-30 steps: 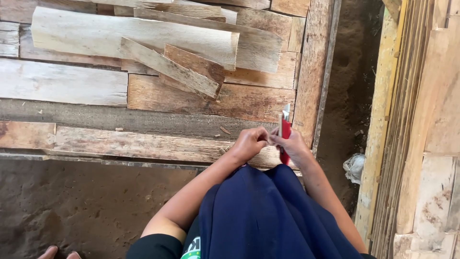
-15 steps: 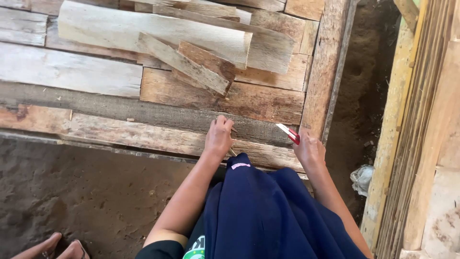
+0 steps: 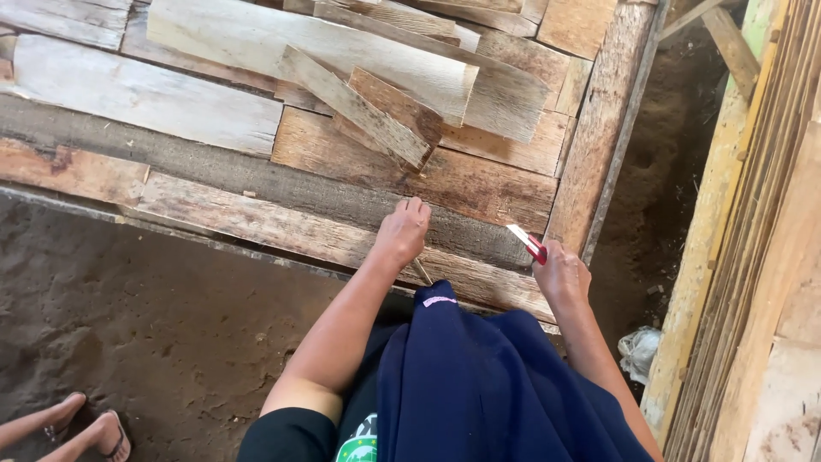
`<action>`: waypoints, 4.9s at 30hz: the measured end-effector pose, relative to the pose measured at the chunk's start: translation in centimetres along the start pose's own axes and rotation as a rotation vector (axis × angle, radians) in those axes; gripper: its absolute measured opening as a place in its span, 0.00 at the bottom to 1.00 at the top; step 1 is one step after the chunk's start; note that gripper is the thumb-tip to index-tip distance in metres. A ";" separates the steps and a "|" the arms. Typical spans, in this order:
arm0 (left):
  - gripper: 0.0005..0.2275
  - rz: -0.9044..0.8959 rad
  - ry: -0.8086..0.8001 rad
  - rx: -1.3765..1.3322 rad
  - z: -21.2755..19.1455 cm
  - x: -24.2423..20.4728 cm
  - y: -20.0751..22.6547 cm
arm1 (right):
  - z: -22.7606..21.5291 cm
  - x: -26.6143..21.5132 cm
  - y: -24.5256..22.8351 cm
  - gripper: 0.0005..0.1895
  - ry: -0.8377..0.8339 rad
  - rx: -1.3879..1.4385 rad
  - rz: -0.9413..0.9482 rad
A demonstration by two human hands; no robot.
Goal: Cutting and fitting thin wood veneer strips onto a wooden surface using a utility knife.
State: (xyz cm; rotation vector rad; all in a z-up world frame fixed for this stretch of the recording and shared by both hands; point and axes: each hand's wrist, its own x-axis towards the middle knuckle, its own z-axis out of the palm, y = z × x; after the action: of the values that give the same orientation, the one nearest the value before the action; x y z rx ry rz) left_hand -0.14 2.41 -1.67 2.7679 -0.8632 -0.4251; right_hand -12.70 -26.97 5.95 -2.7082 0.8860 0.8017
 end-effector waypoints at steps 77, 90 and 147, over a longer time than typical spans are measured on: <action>0.09 0.142 0.405 -0.752 -12.1 2.0 -23.7 | -5.2 3.5 -32.2 0.22 0.179 1.132 0.206; 0.17 -0.626 -0.163 -2.142 -18.6 2.2 -24.2 | -9.4 -1.4 -32.3 0.26 -0.020 1.291 0.045; 0.18 -0.833 0.267 -2.299 -12.7 6.1 -27.4 | -9.5 7.5 -23.1 0.14 0.346 1.355 0.035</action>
State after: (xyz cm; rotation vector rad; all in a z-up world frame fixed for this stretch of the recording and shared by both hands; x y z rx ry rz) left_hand 23.10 22.37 1.24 0.6945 0.7161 -0.5144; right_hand 10.19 -15.19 9.93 -1.5830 0.9916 -0.2867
